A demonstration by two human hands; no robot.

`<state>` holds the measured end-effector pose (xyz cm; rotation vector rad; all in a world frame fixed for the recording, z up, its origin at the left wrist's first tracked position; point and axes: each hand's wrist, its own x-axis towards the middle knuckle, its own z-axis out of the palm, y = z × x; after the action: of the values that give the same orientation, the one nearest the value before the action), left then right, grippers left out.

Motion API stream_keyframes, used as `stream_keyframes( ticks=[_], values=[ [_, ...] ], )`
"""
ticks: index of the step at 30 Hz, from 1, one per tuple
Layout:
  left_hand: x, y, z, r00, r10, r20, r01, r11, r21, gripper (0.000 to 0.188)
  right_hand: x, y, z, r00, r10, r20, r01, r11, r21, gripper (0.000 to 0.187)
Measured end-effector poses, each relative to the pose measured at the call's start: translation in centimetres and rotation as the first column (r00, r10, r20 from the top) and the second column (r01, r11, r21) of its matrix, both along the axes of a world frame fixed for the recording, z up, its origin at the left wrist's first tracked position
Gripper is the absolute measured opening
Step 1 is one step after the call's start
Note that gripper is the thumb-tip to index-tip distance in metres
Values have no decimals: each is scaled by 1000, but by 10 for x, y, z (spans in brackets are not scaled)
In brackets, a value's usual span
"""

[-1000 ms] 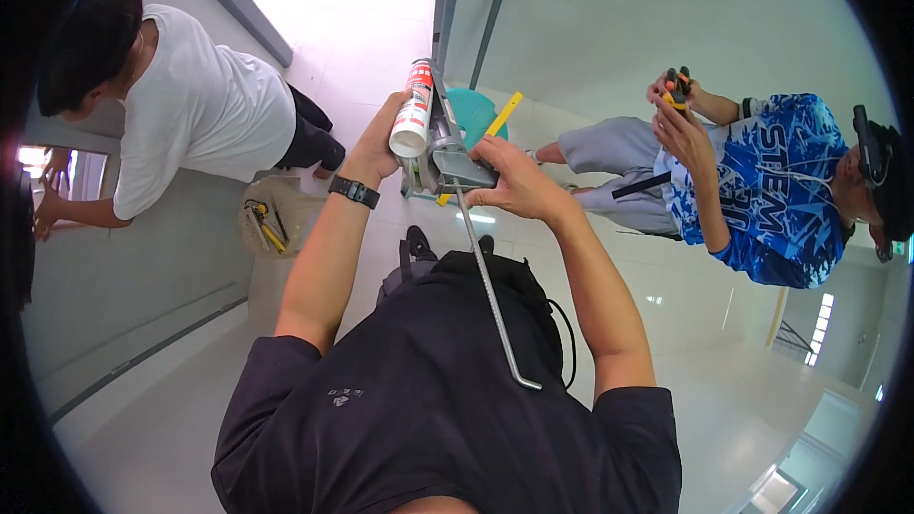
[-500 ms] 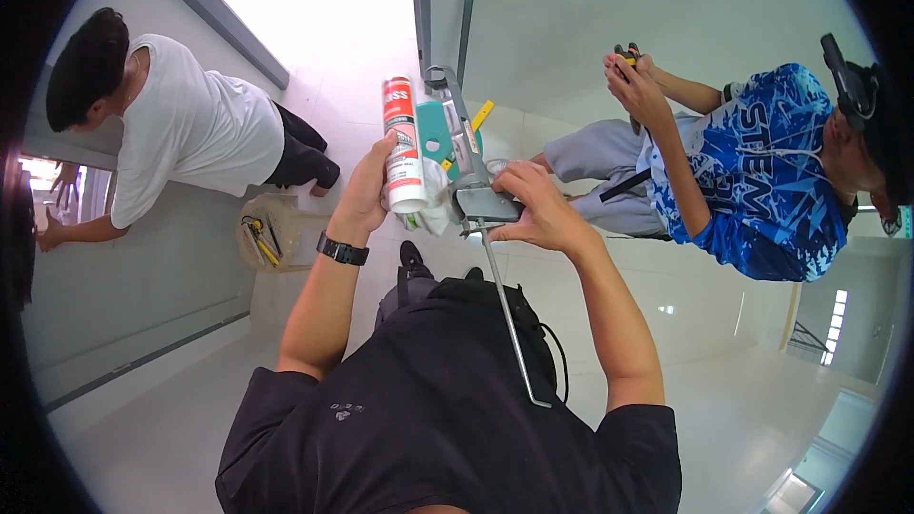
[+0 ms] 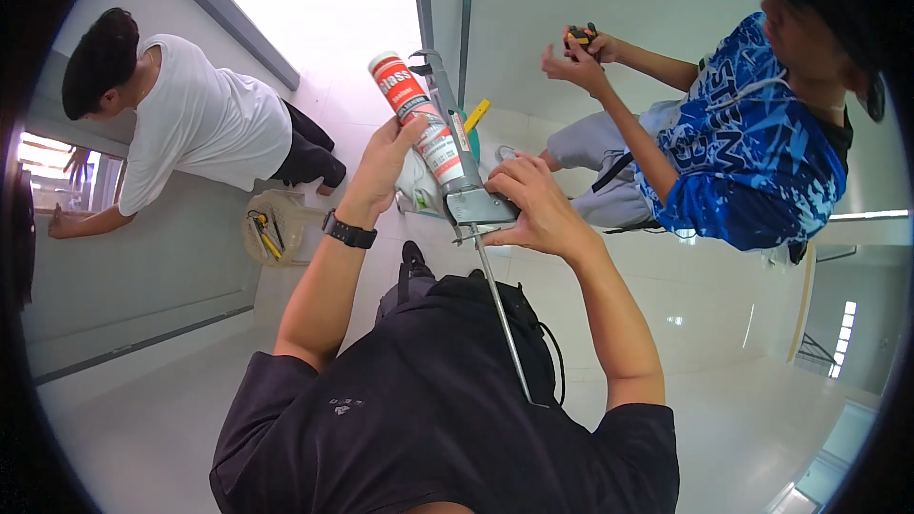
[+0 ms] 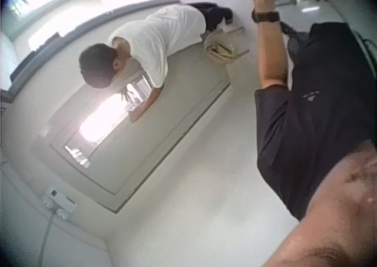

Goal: Installing a room identification sign above a doorway and preparing a caulking gun for sealing.

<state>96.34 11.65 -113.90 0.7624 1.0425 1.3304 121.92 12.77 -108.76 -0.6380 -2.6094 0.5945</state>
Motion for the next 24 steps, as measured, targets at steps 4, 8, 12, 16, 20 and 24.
stream_keyframes(
  ticks=[4,8,12,16,20,24],
  values=[
    [-7,-5,26,996,-86,1,85,996,18,50,-12,0,18,1000,7,20,-7,1000,30,64],
    [-18,-2,12,984,-112,-141,118,993,32,56,-17,-3,17,1000,2,31,-4,999,54,62],
    [-14,-7,9,977,-90,-192,105,992,70,67,-17,-6,11,1000,-7,27,5,997,72,61],
    [-14,-15,19,981,-147,-130,161,981,110,67,-22,-9,8,1000,-8,7,7,995,95,61],
    [-20,-11,20,979,-112,172,118,993,-23,71,-27,-15,14,1000,13,15,-15,994,104,61],
    [-20,-2,4,999,31,17,-30,998,-59,67,-33,-20,14,997,50,59,-56,993,102,67]
  ],
)
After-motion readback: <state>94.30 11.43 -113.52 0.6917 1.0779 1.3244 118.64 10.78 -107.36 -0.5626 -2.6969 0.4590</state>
